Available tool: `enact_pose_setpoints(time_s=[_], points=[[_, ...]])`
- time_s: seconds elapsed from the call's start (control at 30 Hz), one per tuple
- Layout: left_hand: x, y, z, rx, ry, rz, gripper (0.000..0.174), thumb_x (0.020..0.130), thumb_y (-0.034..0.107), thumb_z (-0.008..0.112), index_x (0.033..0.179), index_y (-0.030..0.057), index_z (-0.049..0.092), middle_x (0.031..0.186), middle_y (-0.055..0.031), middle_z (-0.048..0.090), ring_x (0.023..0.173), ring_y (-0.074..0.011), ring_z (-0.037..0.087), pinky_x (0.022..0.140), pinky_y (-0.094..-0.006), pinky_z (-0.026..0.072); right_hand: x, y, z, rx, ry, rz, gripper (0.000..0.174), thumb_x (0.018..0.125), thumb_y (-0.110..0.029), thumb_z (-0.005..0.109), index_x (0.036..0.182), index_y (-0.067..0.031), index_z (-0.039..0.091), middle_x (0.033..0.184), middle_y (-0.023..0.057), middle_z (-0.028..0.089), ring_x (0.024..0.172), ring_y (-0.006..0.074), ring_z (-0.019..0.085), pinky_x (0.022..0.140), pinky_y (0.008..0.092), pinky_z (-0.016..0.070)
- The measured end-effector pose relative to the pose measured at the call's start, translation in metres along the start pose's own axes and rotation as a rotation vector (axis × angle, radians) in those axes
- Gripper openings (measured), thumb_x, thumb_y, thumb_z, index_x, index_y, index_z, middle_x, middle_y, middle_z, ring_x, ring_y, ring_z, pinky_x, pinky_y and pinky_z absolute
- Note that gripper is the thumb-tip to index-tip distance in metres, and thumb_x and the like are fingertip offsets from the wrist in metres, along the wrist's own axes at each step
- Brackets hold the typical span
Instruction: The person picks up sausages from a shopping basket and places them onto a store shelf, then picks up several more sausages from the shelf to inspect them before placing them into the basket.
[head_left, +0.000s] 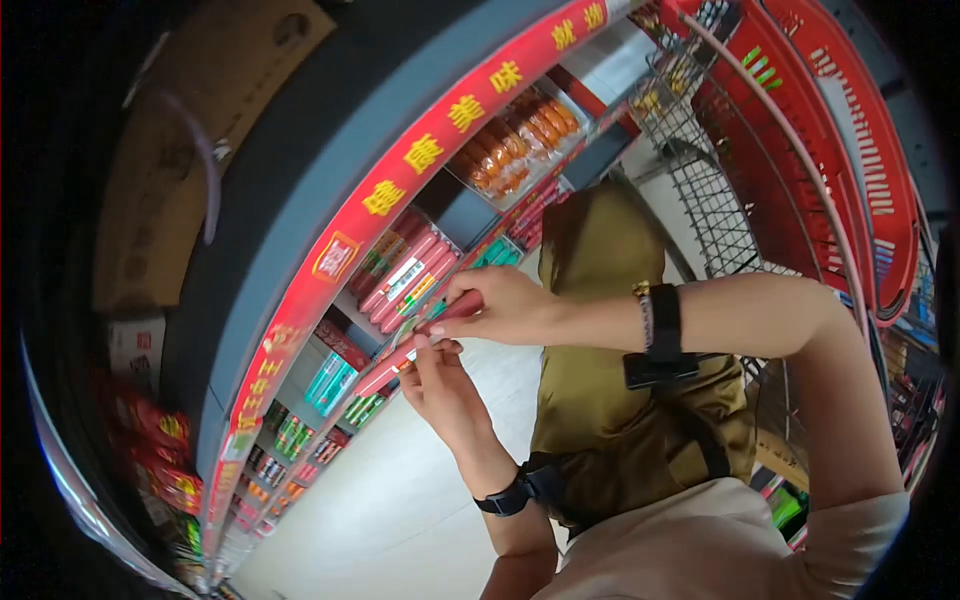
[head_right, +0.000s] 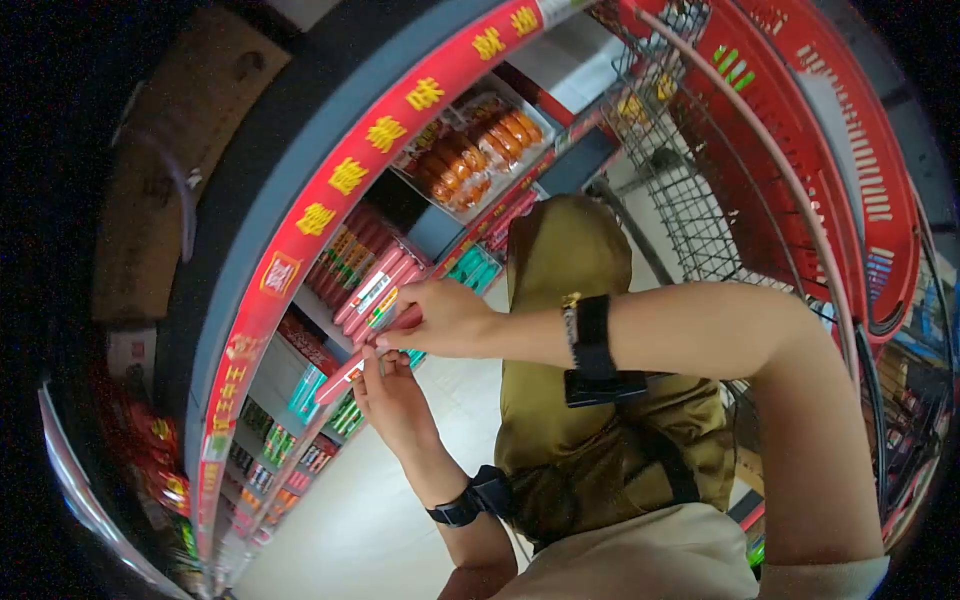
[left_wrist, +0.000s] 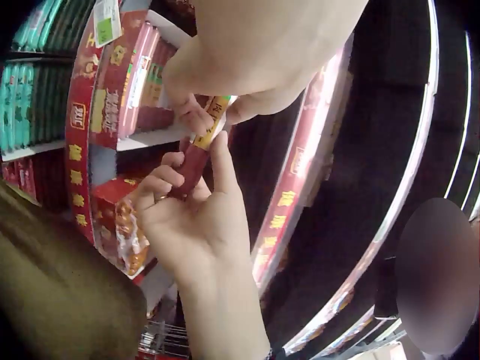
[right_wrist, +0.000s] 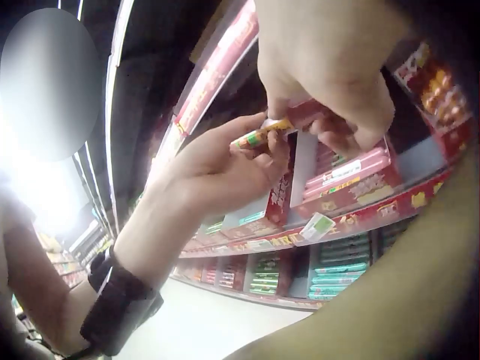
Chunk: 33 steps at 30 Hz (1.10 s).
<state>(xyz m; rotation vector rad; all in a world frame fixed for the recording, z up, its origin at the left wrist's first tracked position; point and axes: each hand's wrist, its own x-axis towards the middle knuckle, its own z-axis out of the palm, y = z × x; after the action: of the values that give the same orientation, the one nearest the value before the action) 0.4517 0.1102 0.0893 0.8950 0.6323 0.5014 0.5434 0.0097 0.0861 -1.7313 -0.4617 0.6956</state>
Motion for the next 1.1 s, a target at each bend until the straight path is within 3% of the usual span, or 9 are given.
enact_pose_setpoints(time_s=[0.13,0.23,0.43,0.63,0.8,0.83,0.97,1.03,1.1], points=[[0.025,-0.015,-0.018,0.07,0.052,-0.052,0.015,0.087,0.012,0.058,0.095,0.0011,0.053,0.092,-0.0082,0.061,0.075,-0.0139,0.056,0.067,-0.0268,0.0435,0.017,0.038,0.02,0.253,0.136,0.002,0.037,0.074,-0.034,0.07,0.084,0.0003,0.06,0.083,0.0121,0.064,0.075,0.0189,0.062,0.066,0.0305,0.0479],[0.04,-0.023,-0.014,0.077,0.064,-0.162,0.023,0.09,0.028,0.053,0.093,0.0054,0.052,0.085,-0.0059,0.058,0.082,-0.0159,0.055,0.071,-0.0267,0.0436,0.023,0.055,0.003,0.516,0.154,0.136,0.034,0.076,-0.03,0.07,0.089,-0.001,0.06,0.083,0.0079,0.064,0.07,0.0129,0.057,0.061,0.0268,0.0471],[0.049,-0.035,0.012,0.081,0.069,-0.199,0.026,0.093,0.03,0.049,0.084,0.0053,0.047,0.076,-0.0073,0.055,0.078,-0.0197,0.057,0.068,-0.0297,0.0451,0.021,0.065,-0.022,0.984,0.187,0.345,0.023,0.083,-0.029,0.066,0.091,-0.009,0.056,0.079,-0.0029,0.055,0.062,0.0041,0.049,0.059,0.0207,0.0406],[0.051,-0.037,0.011,0.026,0.102,-0.213,0.029,0.092,0.032,0.051,0.083,0.004,0.047,0.079,-0.0083,0.056,0.079,-0.0194,0.056,0.067,-0.0283,0.0464,0.024,0.064,-0.025,1.008,0.201,0.407,0.026,0.082,-0.031,0.066,0.093,-0.0096,0.056,0.078,-0.0028,0.051,0.064,0.0055,0.049,0.062,0.0229,0.0409],[0.074,-0.037,-0.008,-0.01,0.119,-0.16,0.028,0.09,0.031,0.054,0.086,0.0027,0.051,0.087,-0.0098,0.055,0.087,-0.0195,0.055,0.082,-0.0285,0.0491,0.028,0.057,-0.025,1.04,0.171,0.397,0.031,0.086,-0.034,0.06,0.104,-0.0078,0.056,0.092,0.0011,0.058,0.076,0.0084,0.054,0.071,0.0256,0.0444],[0.087,-0.033,-0.018,-0.038,0.074,-0.132,0.028,0.092,0.027,0.05,0.093,-0.001,0.049,0.09,-0.0119,0.055,0.093,-0.022,0.055,0.09,-0.0308,0.048,0.029,0.057,-0.024,1.068,0.133,0.345,0.034,0.088,-0.034,0.057,0.108,-0.0071,0.056,0.098,0.0025,0.06,0.08,0.0093,0.054,0.074,0.0264,0.045],[0.14,-0.02,-0.038,0.097,0.136,-0.052,0.031,0.095,0.023,0.044,0.105,-0.0059,0.043,0.102,-0.0186,0.054,0.104,-0.0259,0.053,0.095,-0.0336,0.0462,0.032,0.059,-0.022,1.004,0.055,0.351,0.034,0.089,-0.034,0.055,0.111,-0.0076,0.056,0.108,0.0042,0.06,0.084,0.0097,0.054,0.078,0.0269,0.0445],[0.155,-0.016,-0.043,0.233,-0.043,-0.272,0.036,0.096,0.021,0.037,0.116,-0.0099,0.034,0.117,-0.0256,0.048,0.112,-0.0288,0.05,0.098,-0.0353,0.0438,0.034,0.063,-0.021,1.031,0.087,0.417,0.031,0.088,-0.032,0.057,0.109,-0.0098,0.057,0.105,0.0035,0.061,0.083,0.0097,0.054,0.077,0.027,0.0439],[0.151,-0.018,-0.045,0.251,0.015,-0.243,0.04,0.096,0.02,0.038,0.116,-0.0144,0.037,0.117,-0.0284,0.048,0.11,-0.0314,0.051,0.095,-0.036,0.0459,0.035,0.064,-0.021,1.037,0.102,0.423,0.028,0.087,-0.031,0.058,0.107,-0.0108,0.058,0.102,0.0029,0.061,0.082,0.0097,0.054,0.077,0.0272,0.0437]])
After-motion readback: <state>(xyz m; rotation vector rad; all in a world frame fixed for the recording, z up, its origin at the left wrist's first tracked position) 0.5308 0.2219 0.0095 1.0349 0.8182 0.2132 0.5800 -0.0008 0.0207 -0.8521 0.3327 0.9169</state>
